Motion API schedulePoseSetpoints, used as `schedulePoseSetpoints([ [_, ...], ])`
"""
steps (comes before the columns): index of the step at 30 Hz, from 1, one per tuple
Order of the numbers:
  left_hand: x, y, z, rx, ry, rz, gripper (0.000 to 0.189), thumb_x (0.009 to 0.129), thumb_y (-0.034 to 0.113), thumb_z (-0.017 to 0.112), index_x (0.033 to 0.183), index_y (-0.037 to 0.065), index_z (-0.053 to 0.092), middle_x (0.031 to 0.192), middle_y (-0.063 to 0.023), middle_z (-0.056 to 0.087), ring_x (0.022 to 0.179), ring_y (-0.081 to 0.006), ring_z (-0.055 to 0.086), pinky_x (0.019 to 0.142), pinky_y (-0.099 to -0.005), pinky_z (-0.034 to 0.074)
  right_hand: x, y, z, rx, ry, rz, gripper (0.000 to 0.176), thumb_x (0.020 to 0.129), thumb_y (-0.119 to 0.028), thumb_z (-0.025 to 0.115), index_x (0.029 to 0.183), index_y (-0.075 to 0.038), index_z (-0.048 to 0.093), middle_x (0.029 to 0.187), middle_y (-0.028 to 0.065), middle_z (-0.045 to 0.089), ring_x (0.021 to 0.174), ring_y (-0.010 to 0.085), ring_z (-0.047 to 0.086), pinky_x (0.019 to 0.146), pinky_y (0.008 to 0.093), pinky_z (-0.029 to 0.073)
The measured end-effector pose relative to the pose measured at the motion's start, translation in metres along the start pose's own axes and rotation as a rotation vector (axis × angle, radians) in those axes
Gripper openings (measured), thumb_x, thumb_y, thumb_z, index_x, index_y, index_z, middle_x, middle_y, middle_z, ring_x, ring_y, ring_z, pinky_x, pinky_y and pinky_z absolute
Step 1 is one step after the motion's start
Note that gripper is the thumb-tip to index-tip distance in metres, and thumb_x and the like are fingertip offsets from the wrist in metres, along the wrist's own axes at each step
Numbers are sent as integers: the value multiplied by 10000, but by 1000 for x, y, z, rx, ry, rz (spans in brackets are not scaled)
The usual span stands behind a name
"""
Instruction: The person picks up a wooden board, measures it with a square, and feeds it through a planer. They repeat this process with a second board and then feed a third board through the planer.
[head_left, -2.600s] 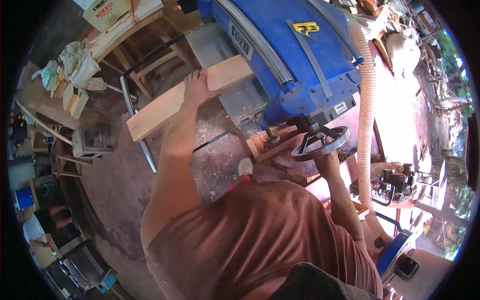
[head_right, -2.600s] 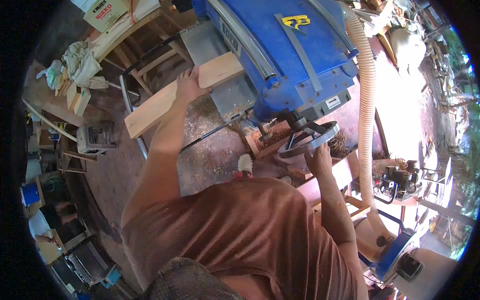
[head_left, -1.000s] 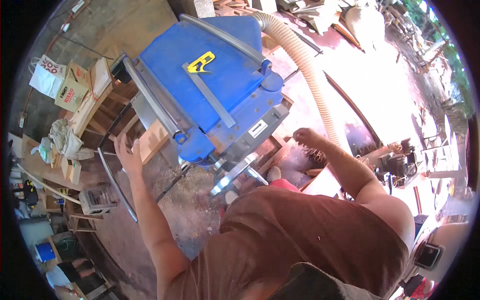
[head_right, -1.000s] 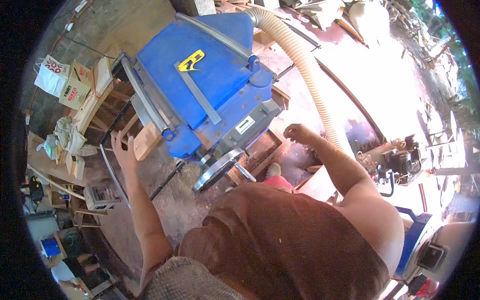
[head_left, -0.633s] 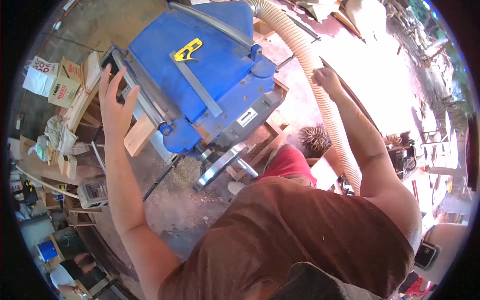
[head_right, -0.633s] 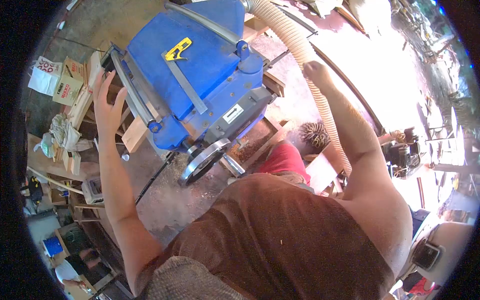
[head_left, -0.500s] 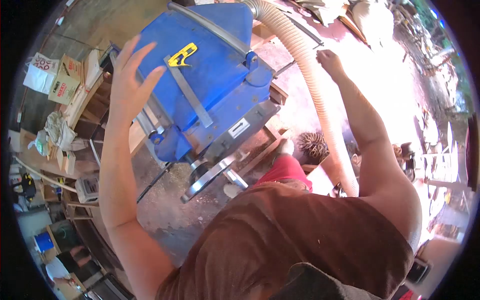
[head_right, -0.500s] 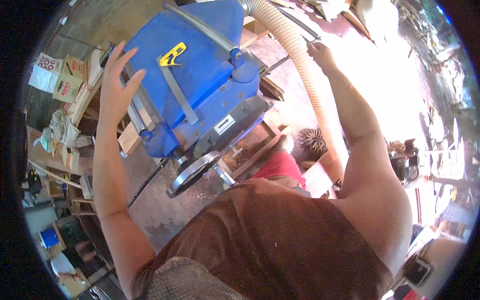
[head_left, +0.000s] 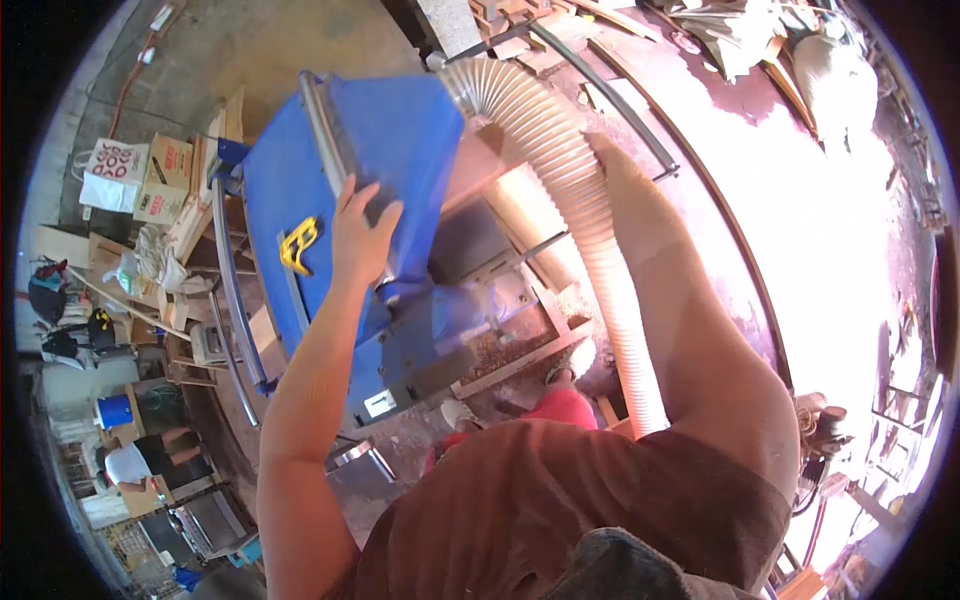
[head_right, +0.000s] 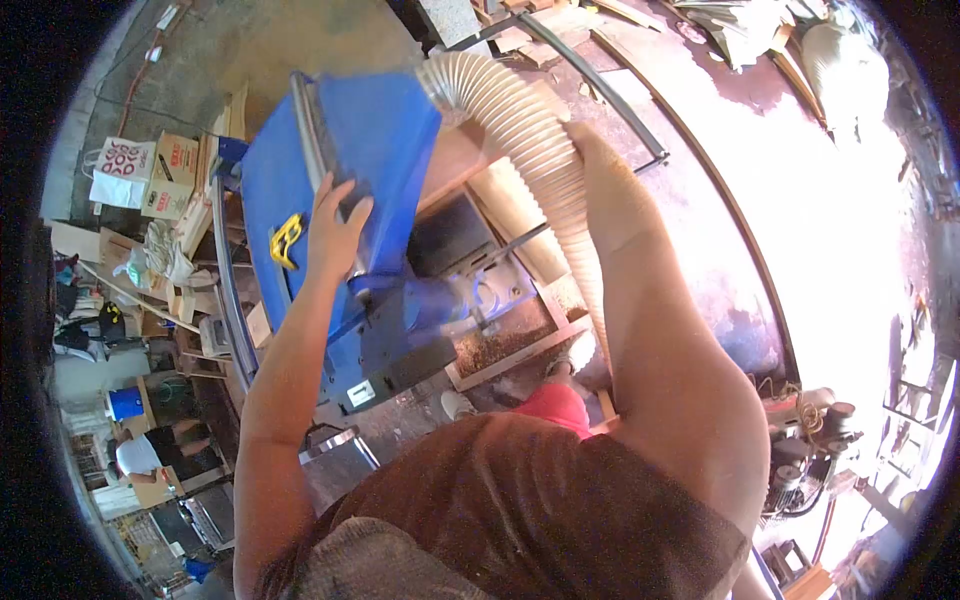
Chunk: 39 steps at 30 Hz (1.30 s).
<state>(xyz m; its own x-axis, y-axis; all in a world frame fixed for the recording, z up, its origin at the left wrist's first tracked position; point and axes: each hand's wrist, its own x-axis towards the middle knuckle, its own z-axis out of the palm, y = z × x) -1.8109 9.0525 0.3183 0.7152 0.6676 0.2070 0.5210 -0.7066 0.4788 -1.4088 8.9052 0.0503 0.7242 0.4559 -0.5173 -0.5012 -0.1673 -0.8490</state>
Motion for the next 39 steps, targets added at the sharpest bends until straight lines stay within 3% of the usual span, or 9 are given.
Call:
schedulePoseSetpoints([
  [11, 4, 20, -7, 225, -97, -107, 352, 812, 166, 688, 1149, 75, 642, 1471, -134, 380, 1327, -331, 388, 1084, -406, 336, -17, -16, 16, 84, -92, 53, 389, 825, -403, 720, 870, -21, 665, 721, 61, 616, 556, 180, 548, 545, 283, 457],
  [13, 4, 19, -6, 222, -106, -121, 345, 821, 159, 681, 1152, 73, 641, 1478, -127, 373, 1348, -310, 375, 1093, -394, 330, -1, -18, 3, 300, -69, -23, 408, 885, -443, 638, 751, -58, 623, 702, 64, 615, 679, 200, 616, 709, 299, 508],
  [18, 5, 23, -6, 205, -80, -125, 346, 804, 185, 702, 1129, 79, 647, 1450, -122, 411, 1302, -335, 414, 1071, -418, 347, 13, -26, -27, 845, 108, -171, 505, 867, -425, 663, 1106, 8, 561, 1040, 152, 622, 860, 252, 637, 717, 340, 537],
  [22, 6, 20, -3, 223, -74, -105, 342, 804, 185, 702, 1123, 77, 648, 1449, -123, 413, 1303, -329, 416, 1072, -417, 348, -22, 19, 16, 222, -289, 104, 446, 947, -402, 532, 1233, -64, 580, 1060, 88, 629, 965, 241, 590, 826, 441, 499],
  [25, 7, 22, -5, 215, -93, -141, 328, 819, 158, 691, 1134, 79, 645, 1458, -117, 406, 1334, -307, 395, 1082, -401, 341, -24, 39, 15, 366, -631, -50, 432, 925, -405, 563, 1174, -54, 601, 986, 80, 631, 859, 232, 584, 779, 416, 497],
  [26, 5, 20, -4, 219, -87, -122, 330, 812, 169, 695, 1124, 73, 647, 1450, -122, 413, 1320, -317, 405, 1078, -408, 344, -40, 24, 15, 369, -634, -47, 432, 925, -405, 563, 1174, -54, 601, 986, 80, 631, 859, 232, 584, 779, 416, 497],
  [28, 7, 18, -3, 224, -70, -105, 332, 806, 180, 698, 1114, 67, 649, 1442, -127, 421, 1306, -327, 415, 1074, -416, 347, -82, -39, 16, -143, -104, -12, 424, 906, -413, 581, 1078, -26, 611, 886, 81, 630, 731, 212, 575, 716, 375, 486],
  [33, 7, 26, -6, 211, -81, -138, 321, 804, 167, 698, 1105, 65, 649, 1436, -139, 427, 1307, -329, 416, 1073, -408, 351, -6, -9, -7, 791, 52, -216, 428, 904, -453, 591, 1016, -39, 587, 868, 86, 634, 755, 190, 625, 707, 345, 515],
  [39, 6, 21, -4, 197, -68, -120, 321, 796, 154, 708, 1095, 56, 650, 1433, -149, 427, 1303, -331, 423, 1074, -403, 350, 7, 62, 23, 301, -395, -156, 402, 923, -360, 572, 1196, -65, 564, 1036, 111, 632, 913, 220, 625, 769, 336, 503],
])
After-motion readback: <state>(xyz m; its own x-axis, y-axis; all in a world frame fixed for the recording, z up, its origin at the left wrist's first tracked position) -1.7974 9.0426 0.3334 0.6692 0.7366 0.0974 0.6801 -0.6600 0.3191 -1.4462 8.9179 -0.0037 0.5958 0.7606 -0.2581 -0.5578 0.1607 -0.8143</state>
